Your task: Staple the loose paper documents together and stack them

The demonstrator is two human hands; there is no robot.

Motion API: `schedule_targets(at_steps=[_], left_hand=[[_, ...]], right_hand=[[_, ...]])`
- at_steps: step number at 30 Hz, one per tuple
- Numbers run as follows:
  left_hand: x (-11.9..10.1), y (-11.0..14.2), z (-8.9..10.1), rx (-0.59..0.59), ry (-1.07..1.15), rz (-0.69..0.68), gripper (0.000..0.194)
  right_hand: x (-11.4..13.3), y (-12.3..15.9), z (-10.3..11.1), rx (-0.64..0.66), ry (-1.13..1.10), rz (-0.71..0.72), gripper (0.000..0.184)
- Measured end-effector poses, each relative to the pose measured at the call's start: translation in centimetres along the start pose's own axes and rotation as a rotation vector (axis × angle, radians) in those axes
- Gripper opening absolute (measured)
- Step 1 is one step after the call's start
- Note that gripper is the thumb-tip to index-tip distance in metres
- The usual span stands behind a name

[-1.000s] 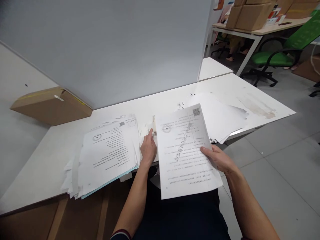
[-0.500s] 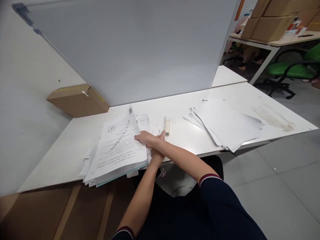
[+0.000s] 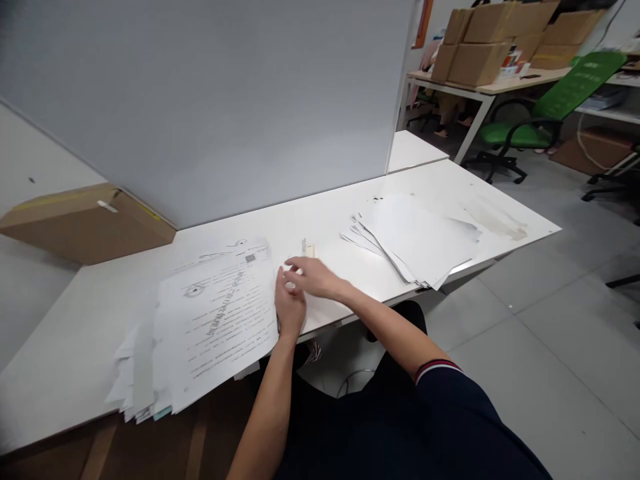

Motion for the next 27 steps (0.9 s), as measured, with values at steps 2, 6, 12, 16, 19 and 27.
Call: schedule_targets(at_steps=[2, 6, 12, 16, 19, 27], left_hand=[[0.2, 0.0, 0.7, -0.09, 0.073, 0.063, 0.07], [0.9, -0.2, 2.0, -0.322, 0.265, 0.176, 0.078], [0.9, -0.4, 2.2, -0.394, 0.256, 0.12, 0.065], [0.9, -0.4, 1.9, -0.366, 0.266, 0.085, 0.06], [0.8, -0.5, 1.7, -0.348, 0.256, 0.048, 0.056], [0.3, -0.3, 1.1, -0.281, 0.149, -0.05, 0.052]], right_hand=[[-2.8, 1.7, 3.9, -0.163, 0.068, -0.059, 0.029], [-9.2, 5.6, 11.7, -0.517, 0.51, -0.345, 0.029], [-14.4, 9.3, 16.3, -0.316, 0.76, -0.694, 0.04], [-14.9, 9.7, 16.7, -0.242, 0.828, -0.663, 0.033], [-14.9, 9.4, 16.5, -0.205, 0.872, -0.642, 0.031], [-13.9, 8.5, 14.9, -0.276, 0.965, -0.729, 0.031]])
Point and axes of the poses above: each hand's wrist, its own y-axis away from the middle knuckle, its own z-axis out of the back of the hand, x = y × z, the point moved 4 cm from there along -y, towards the middle knuckle, and after that the axes turned 3 degrees about x, right-handed, at the moved point
